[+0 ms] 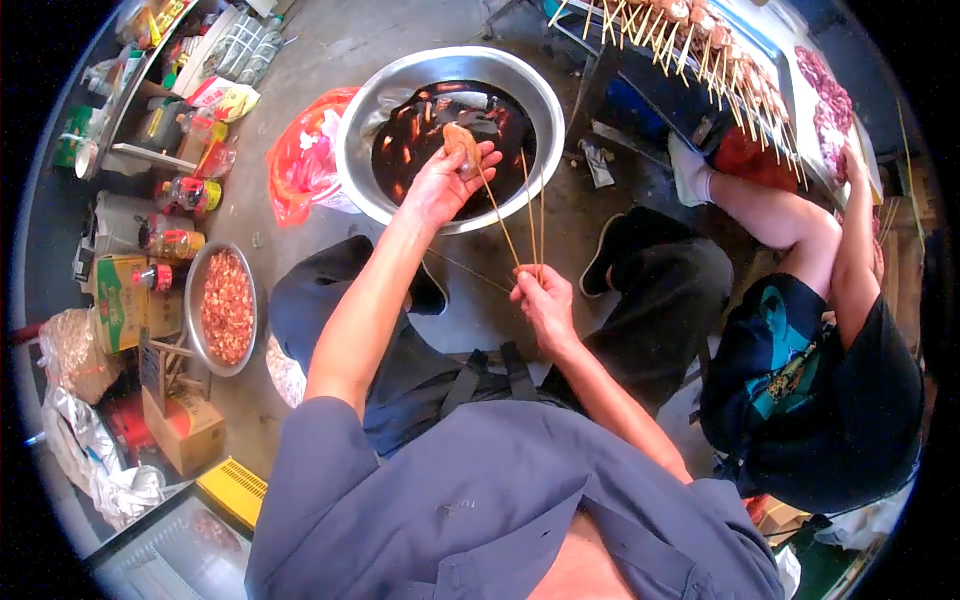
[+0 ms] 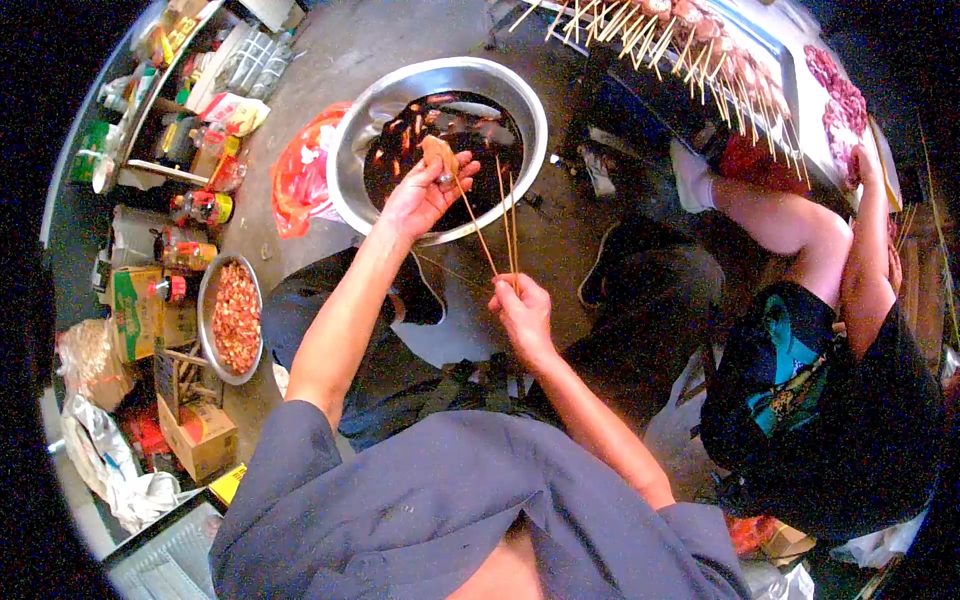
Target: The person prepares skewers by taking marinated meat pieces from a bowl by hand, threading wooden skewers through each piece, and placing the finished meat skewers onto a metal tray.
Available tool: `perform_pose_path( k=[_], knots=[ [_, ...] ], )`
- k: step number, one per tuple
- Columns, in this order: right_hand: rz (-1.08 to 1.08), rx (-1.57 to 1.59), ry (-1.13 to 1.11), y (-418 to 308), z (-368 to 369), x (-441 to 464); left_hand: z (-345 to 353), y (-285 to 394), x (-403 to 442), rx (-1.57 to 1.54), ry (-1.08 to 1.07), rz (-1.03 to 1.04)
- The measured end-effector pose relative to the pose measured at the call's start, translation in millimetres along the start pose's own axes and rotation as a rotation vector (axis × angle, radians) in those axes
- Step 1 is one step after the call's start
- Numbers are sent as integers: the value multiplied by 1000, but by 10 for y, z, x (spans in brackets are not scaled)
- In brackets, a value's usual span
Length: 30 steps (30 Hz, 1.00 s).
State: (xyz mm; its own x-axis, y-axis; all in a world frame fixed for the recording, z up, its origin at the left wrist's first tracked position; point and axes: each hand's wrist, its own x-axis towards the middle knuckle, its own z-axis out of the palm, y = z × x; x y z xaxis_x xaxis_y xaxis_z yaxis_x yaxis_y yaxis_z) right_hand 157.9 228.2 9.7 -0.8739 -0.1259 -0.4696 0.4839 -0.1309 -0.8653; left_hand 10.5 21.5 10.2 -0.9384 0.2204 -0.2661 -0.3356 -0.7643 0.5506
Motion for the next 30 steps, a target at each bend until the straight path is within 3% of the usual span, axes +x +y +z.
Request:
perform_pose_path(
  k=[21, 30],
  knots=[
    [-3, -16, 4, 21, -9, 44, -28, -183, 34, 306, 34, 75],
    [-36, 66, 39, 10, 128, 44, 152, -172, -24, 383, 154, 16]
  ],
)
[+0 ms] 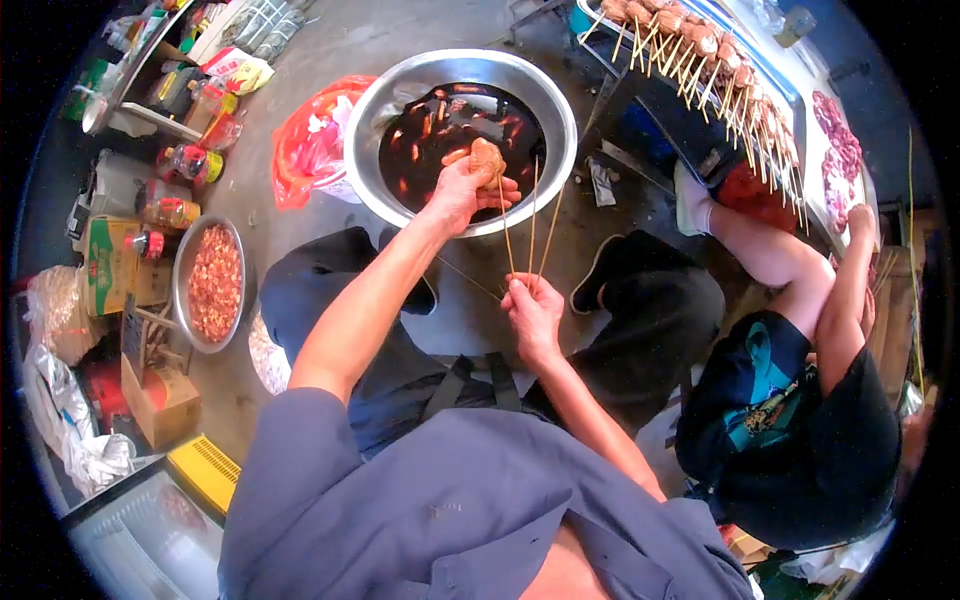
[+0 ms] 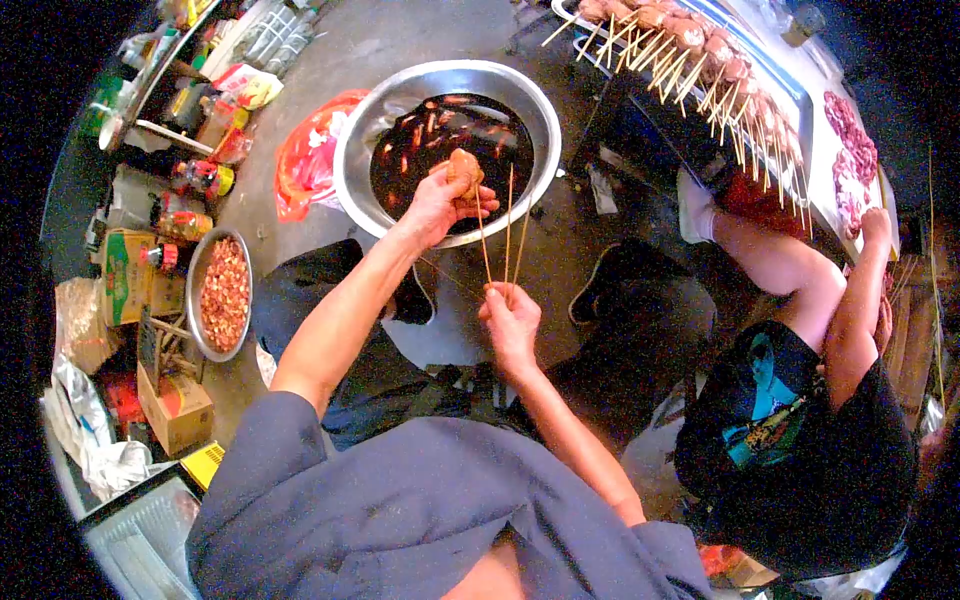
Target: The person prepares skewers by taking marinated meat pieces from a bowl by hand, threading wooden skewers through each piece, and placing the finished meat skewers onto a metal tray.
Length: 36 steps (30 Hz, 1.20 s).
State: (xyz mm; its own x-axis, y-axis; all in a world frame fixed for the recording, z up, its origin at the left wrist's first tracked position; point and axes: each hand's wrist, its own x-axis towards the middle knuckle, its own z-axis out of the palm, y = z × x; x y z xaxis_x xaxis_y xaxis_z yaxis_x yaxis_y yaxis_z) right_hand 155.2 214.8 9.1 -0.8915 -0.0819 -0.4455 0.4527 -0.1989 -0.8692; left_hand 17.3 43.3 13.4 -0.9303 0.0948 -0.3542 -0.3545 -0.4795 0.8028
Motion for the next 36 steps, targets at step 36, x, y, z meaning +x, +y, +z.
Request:
perform_pose_path(
  k=[36],
  knots=[
    [-17, 56, -20, -238, 18, 292, -671, 8, 799, 1466, 359, 175]
  ],
)
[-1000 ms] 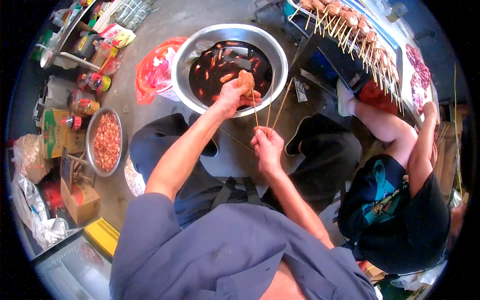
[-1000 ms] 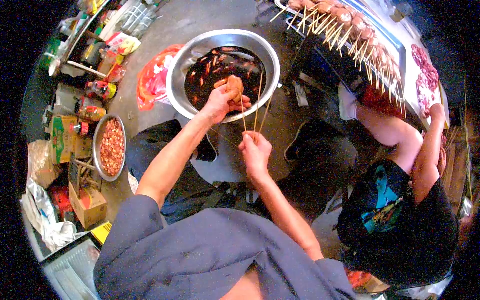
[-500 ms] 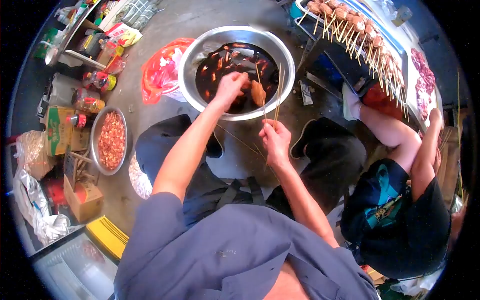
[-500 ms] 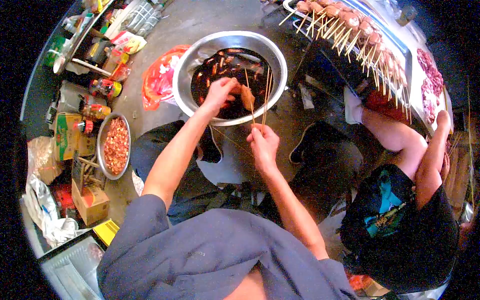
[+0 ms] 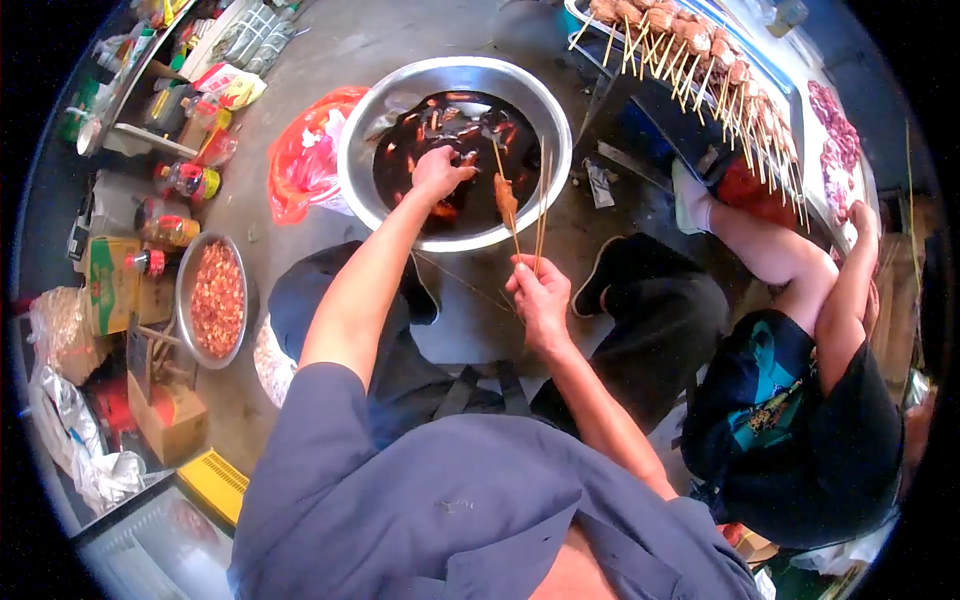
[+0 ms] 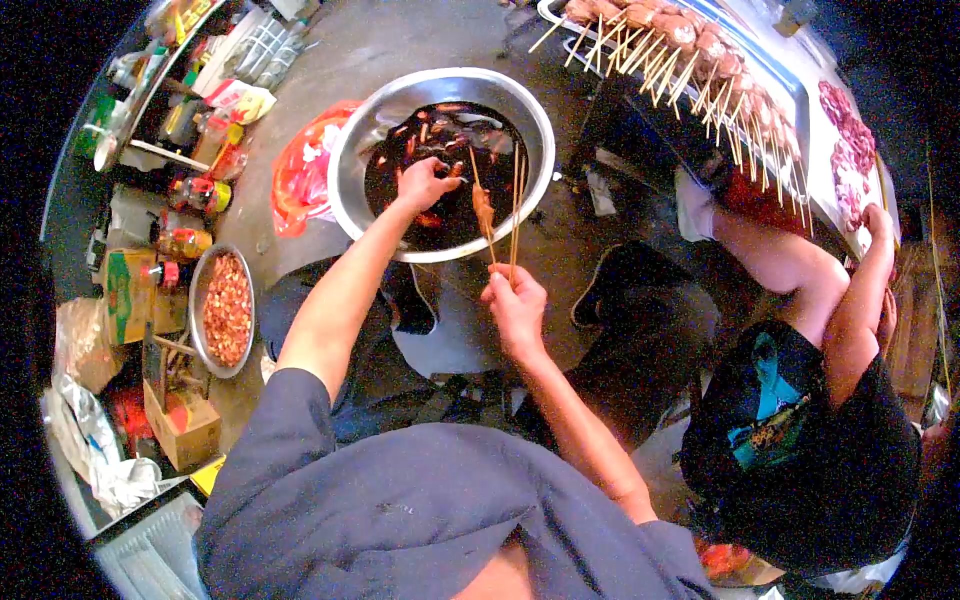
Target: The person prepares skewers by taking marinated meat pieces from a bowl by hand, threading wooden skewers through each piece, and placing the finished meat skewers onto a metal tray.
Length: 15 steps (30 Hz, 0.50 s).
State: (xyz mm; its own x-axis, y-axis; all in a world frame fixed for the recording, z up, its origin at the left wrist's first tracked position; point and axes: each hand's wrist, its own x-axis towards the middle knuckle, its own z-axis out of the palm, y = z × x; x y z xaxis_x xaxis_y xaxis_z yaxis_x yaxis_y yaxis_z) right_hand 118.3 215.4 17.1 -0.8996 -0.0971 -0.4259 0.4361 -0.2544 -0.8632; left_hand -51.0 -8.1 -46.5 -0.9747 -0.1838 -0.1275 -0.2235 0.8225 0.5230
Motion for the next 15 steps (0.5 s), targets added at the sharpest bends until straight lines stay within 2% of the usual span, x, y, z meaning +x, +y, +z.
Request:
perform_pose_path(
  k=[4, 12, 14, 15],
  knots=[
    [-11, -37, 10, -53, 33, -23, 144, 120, 14, -51, -85, -97],
    [25, 16, 51, -78, 46, -38, 190, 160, -38, -19, -278, 65],
    [30, 26, 51, -64, 33, -23, 182, 153, -52, -177, -211, 87],
    [36, 33, 51, -55, 28, -26, 140, 167, -55, -235, -278, 71]
  ],
)
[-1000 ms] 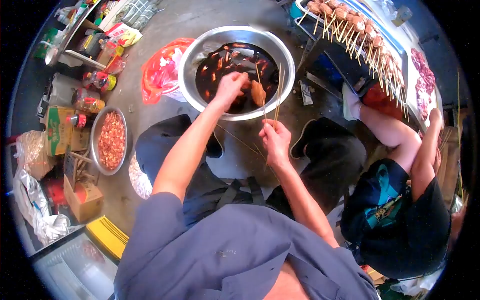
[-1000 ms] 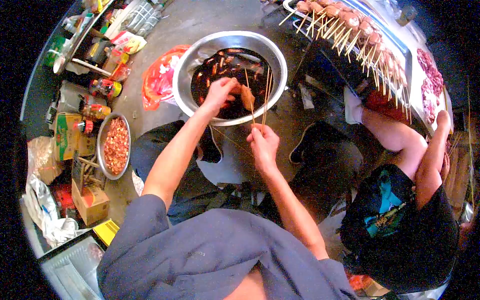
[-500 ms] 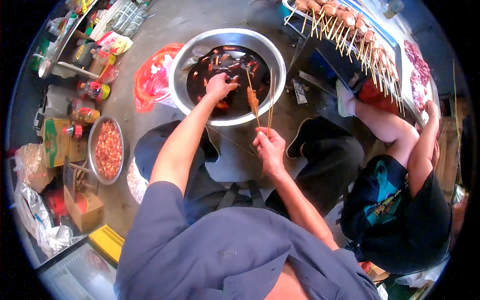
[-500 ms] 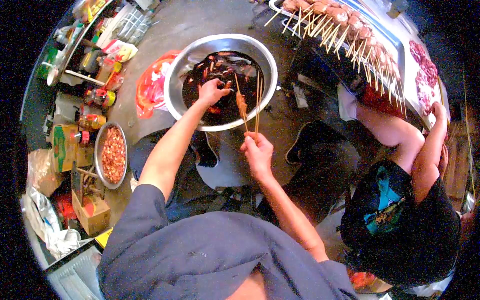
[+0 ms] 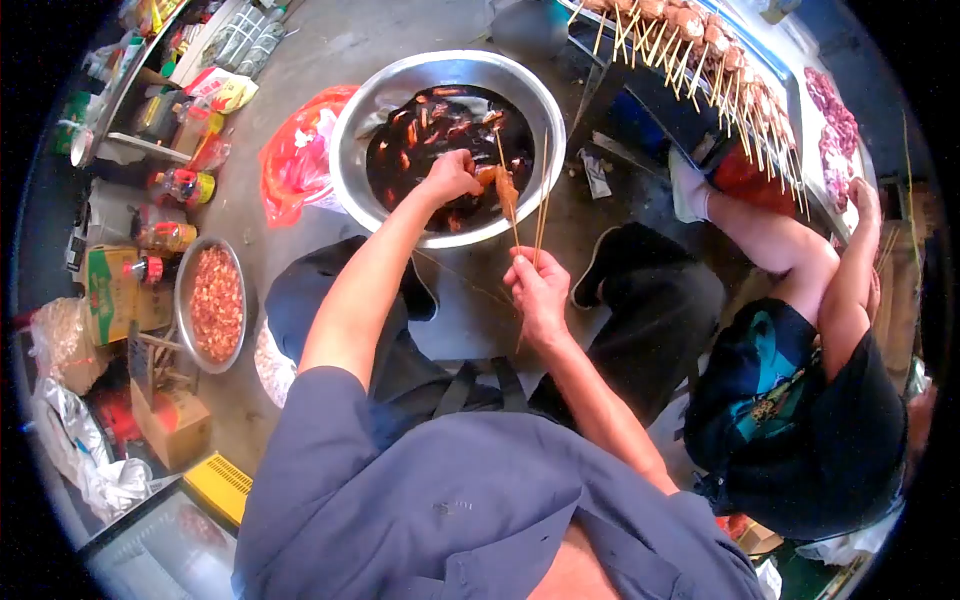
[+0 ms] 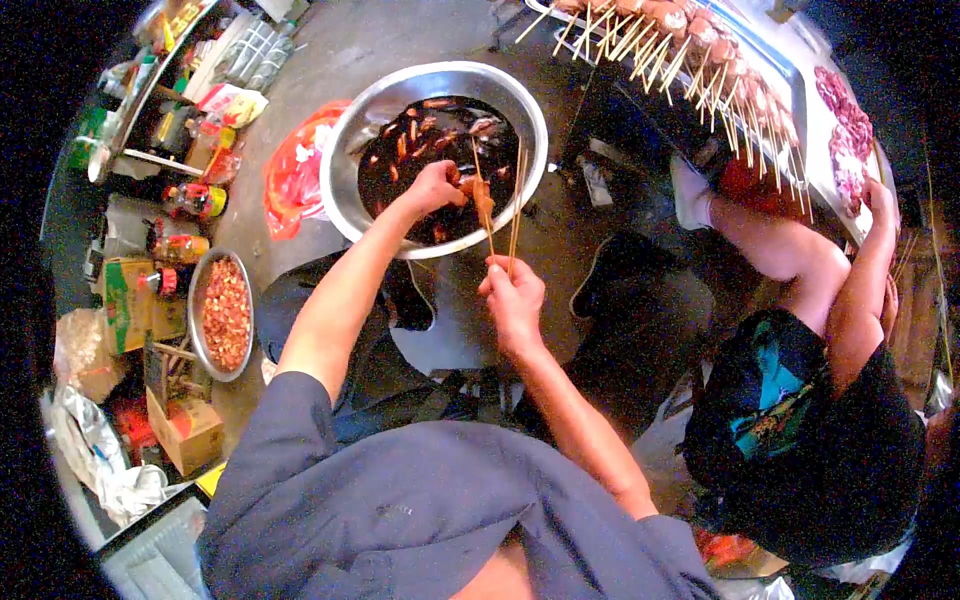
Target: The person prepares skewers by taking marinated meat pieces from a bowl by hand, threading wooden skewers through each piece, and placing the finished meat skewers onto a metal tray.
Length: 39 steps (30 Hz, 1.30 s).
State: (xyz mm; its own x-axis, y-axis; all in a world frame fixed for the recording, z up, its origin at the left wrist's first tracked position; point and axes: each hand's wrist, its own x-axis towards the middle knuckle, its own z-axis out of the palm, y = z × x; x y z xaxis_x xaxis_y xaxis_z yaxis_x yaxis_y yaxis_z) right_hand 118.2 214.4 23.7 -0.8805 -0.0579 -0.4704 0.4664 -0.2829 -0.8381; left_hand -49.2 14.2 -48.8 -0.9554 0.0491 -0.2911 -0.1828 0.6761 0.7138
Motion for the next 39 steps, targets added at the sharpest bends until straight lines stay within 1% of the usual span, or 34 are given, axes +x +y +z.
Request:
perform_pose_path(
  k=[1, 3, 4, 5, 7, 11, 13, 15, 17, 19, 21, 25, 27, 29, 32, 35, 36, 39],
  knots=[
    [3, 3, 0, 3, -2, -5, -12, -21, -20, 3, -2, -2],
    [-5, 16, 8, -6, 6, -5, -100, -10, -83, -523, -8, -37],
    [-3, 20, 5, 6, -2, 0, -123, 13, -124, -618, 33, 5],
    [-9, 30, -7, 26, -17, 8, -172, 33, -157, -640, 43, -31],
    [-18, 42, -25, 23, -10, 17, -239, 138, -242, -792, 51, -27],
    [2, 24, -17, 6, 33, -4, -352, 274, -367, -836, 18, -65],
    [4, 26, -20, 14, 36, -13, -376, 338, -401, -1027, 20, -130],
    [0, 36, -44, 44, 33, -11, -375, 357, -414, -1031, 54, -125],
    [7, 29, -48, 59, 39, -15, -406, 325, -376, -1217, -50, -108],
    [14, 22, -52, 56, 51, -21, -431, 320, -363, -1237, -66, -112],
    [23, 22, -62, 48, 51, -34, -439, 317, -367, -1354, -68, -123],
    [26, 2, -86, 78, 59, -29, -427, 312, -360, -1336, -22, -84],
    [49, -5, -125, 98, 63, -25, -435, 323, -342, -1447, -2, -47],
    [49, -37, -126, 87, 76, -34, -455, 356, -326, -1477, 18, -66],
    [51, -64, -130, 104, 78, -31, -486, 395, -330, -1666, 83, -34],
    [55, -63, -135, 109, 84, -33, -519, 343, -286, -1705, 133, -43],
    [58, -67, -135, 105, 85, -36, -514, 363, -282, -1663, 164, -19],
    [56, -78, -152, 95, 78, -35, -476, 381, -315, -1652, 125, -6]
  ],
)
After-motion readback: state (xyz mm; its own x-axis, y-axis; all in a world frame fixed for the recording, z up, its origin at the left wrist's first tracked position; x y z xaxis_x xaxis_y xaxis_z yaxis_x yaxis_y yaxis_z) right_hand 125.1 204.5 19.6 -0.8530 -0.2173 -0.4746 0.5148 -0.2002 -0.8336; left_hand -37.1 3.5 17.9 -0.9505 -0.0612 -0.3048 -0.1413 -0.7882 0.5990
